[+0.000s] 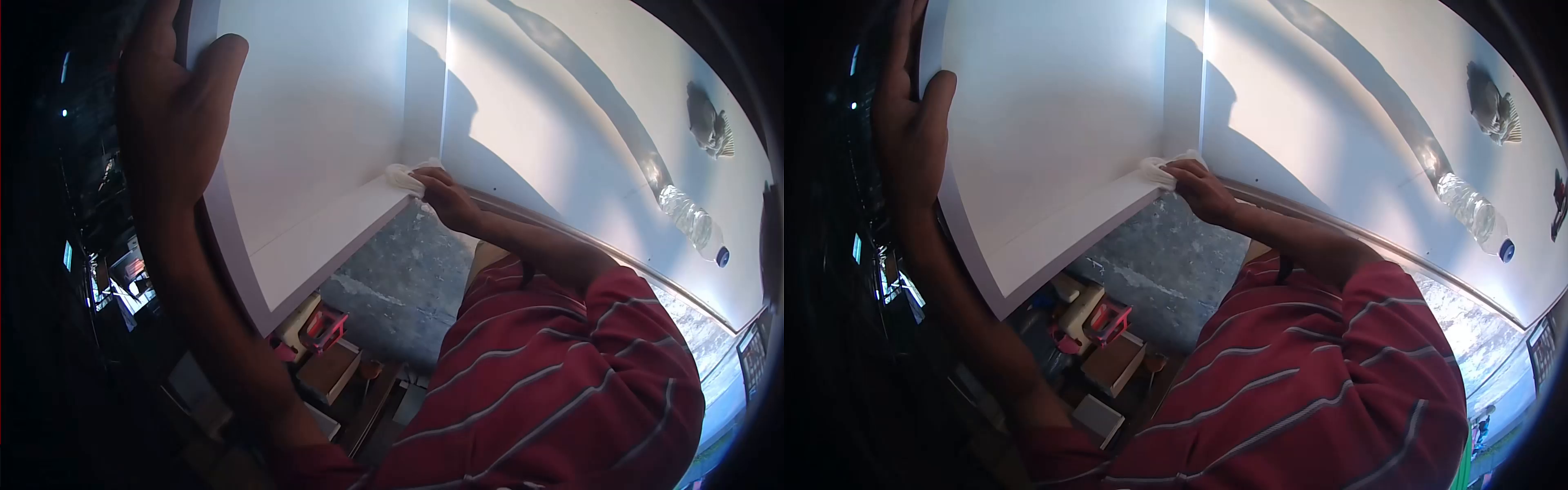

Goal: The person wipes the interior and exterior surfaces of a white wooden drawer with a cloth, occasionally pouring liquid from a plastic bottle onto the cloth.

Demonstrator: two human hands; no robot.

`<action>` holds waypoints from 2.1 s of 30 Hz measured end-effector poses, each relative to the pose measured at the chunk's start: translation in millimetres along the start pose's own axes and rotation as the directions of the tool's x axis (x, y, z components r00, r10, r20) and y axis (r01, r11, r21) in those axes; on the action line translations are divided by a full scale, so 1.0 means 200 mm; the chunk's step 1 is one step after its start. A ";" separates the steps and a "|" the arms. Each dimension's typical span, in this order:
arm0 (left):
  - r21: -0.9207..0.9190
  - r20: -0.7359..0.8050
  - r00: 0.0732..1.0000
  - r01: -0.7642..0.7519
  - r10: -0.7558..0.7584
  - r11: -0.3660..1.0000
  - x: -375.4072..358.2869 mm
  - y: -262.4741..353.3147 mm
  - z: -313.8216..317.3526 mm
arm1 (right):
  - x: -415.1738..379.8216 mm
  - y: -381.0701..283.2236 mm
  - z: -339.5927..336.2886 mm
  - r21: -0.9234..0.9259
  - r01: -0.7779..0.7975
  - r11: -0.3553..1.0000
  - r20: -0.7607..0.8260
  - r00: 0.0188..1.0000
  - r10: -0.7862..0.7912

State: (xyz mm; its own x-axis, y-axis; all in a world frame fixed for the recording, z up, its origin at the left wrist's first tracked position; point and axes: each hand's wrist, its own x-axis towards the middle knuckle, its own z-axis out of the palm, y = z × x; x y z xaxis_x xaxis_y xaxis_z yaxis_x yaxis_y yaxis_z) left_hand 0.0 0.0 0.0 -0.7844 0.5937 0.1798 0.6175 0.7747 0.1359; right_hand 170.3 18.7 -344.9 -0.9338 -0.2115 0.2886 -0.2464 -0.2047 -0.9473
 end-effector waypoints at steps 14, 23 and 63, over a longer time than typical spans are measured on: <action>-0.098 -0.086 0.991 -0.107 0.099 0.989 -0.01 -0.09 0.03 | 0.20 -0.34 0.11 -0.058 0.606 0.793 -0.131 0.783 -0.608; -0.074 -0.116 0.993 -0.043 0.034 0.996 -0.01 -0.16 0.04 | 0.38 -0.79 0.12 0.481 0.151 0.864 -0.038 0.988 -0.151; -0.073 -0.092 0.993 -0.075 0.068 0.995 -0.01 -0.14 0.02 | 0.95 0.52 -0.74 -0.925 0.167 0.341 0.213 0.972 0.102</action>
State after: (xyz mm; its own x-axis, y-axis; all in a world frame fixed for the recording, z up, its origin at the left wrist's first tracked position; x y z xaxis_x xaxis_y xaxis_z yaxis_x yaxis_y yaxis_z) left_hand -15.4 -21.5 -7.4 -0.7320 0.6221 0.2777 0.6769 0.7104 0.1928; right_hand -70.2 97.9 -409.9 -0.8771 -0.4300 0.2139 -0.4802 0.7788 -0.4035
